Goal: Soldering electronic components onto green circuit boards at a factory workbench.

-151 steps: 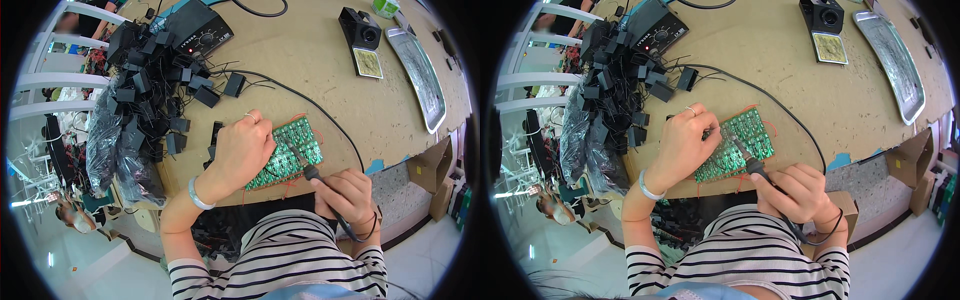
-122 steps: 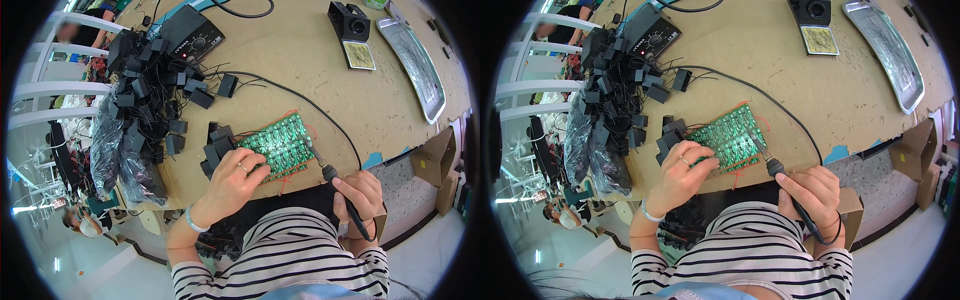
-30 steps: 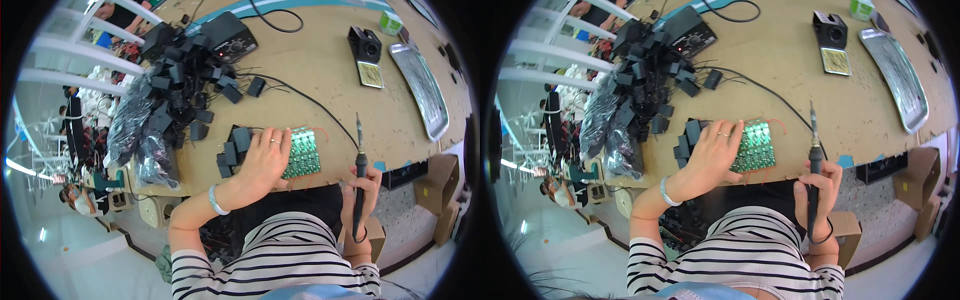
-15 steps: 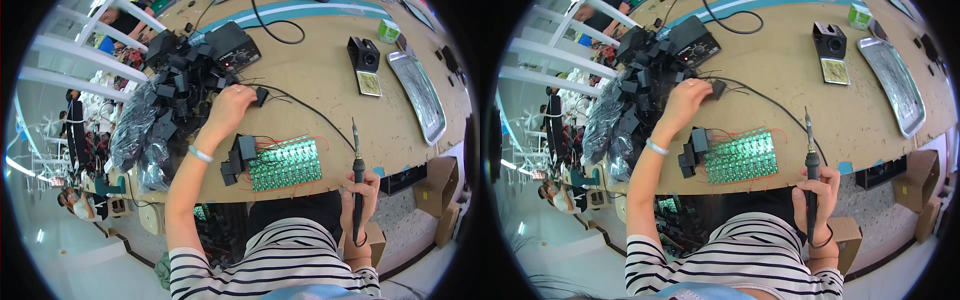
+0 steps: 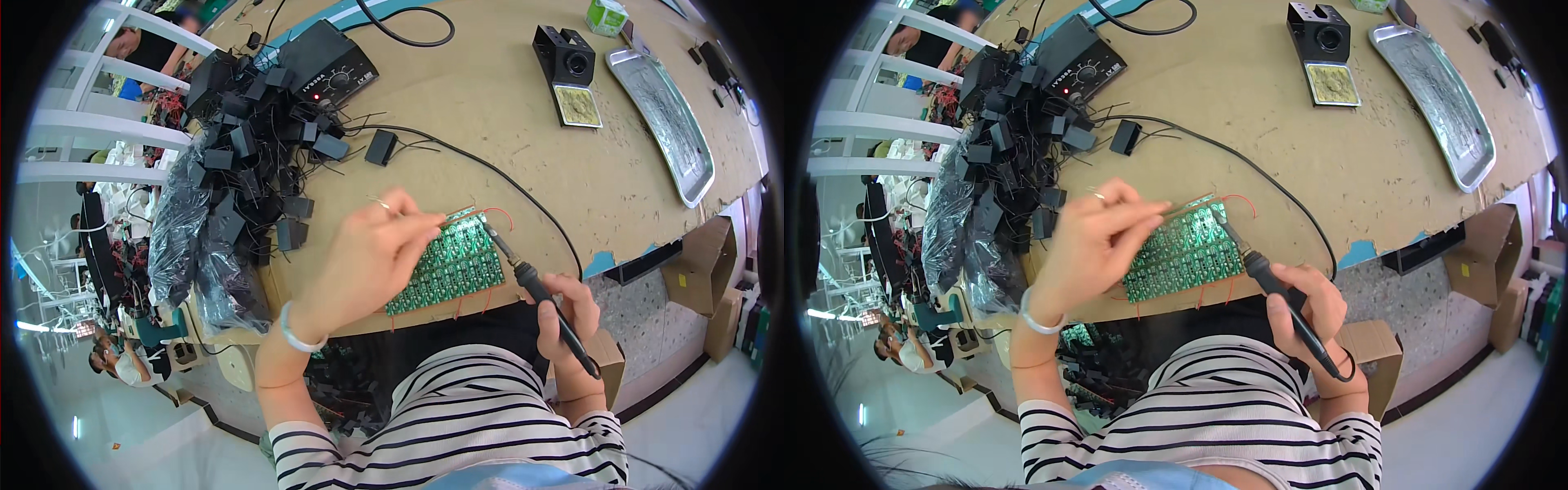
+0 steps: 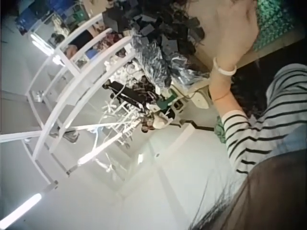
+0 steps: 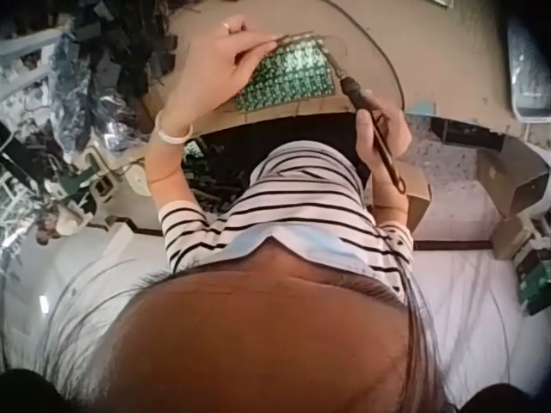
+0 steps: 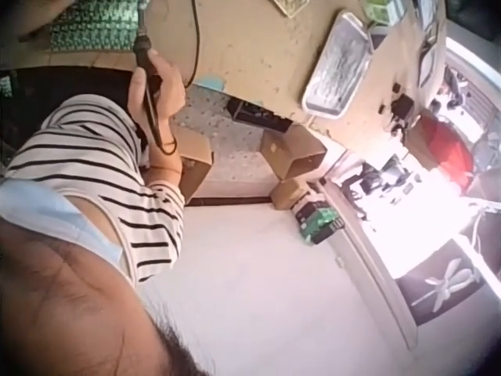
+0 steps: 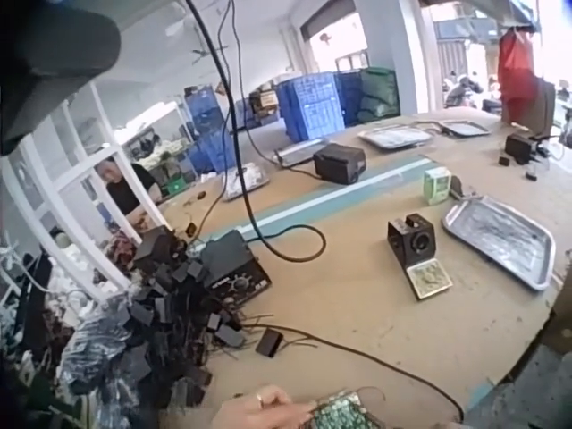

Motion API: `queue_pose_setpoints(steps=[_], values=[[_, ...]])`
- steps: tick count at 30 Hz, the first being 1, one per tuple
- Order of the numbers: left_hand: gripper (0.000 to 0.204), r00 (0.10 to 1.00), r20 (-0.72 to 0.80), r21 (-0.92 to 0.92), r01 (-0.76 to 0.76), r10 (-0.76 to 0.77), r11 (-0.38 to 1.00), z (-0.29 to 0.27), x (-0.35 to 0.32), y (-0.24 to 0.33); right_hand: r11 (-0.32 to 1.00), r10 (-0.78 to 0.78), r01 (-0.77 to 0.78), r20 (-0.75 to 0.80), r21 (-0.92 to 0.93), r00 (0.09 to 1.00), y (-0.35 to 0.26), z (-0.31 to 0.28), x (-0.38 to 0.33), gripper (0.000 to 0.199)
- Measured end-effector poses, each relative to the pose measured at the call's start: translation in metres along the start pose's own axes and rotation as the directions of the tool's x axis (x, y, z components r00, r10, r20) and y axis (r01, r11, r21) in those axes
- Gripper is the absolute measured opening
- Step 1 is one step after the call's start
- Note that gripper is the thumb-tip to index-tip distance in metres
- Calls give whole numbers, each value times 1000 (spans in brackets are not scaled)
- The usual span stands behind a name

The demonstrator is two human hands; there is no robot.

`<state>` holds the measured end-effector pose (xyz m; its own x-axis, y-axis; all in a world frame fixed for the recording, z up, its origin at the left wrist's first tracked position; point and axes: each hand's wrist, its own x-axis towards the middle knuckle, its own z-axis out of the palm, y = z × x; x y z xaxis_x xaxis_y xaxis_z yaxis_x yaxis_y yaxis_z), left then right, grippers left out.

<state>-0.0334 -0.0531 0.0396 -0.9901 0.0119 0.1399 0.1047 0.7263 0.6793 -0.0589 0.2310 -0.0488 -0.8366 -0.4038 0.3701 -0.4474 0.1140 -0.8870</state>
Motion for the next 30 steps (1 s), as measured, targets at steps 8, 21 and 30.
queue_pose_setpoints(steps=[8,21,30], values=[[7,986,166,100,9,-25,995,22,-6,-27,995,-99,99,23,18,995,6,5,15,17],[5,981,180,272,18,-70,962,25,-8,-24,968,-240,247,146,-36,960,4,19,29,25],[8,974,225,389,-70,-20,919,27,-3,-18,758,-489,611,424,-226,763,-8,12,40,33]])
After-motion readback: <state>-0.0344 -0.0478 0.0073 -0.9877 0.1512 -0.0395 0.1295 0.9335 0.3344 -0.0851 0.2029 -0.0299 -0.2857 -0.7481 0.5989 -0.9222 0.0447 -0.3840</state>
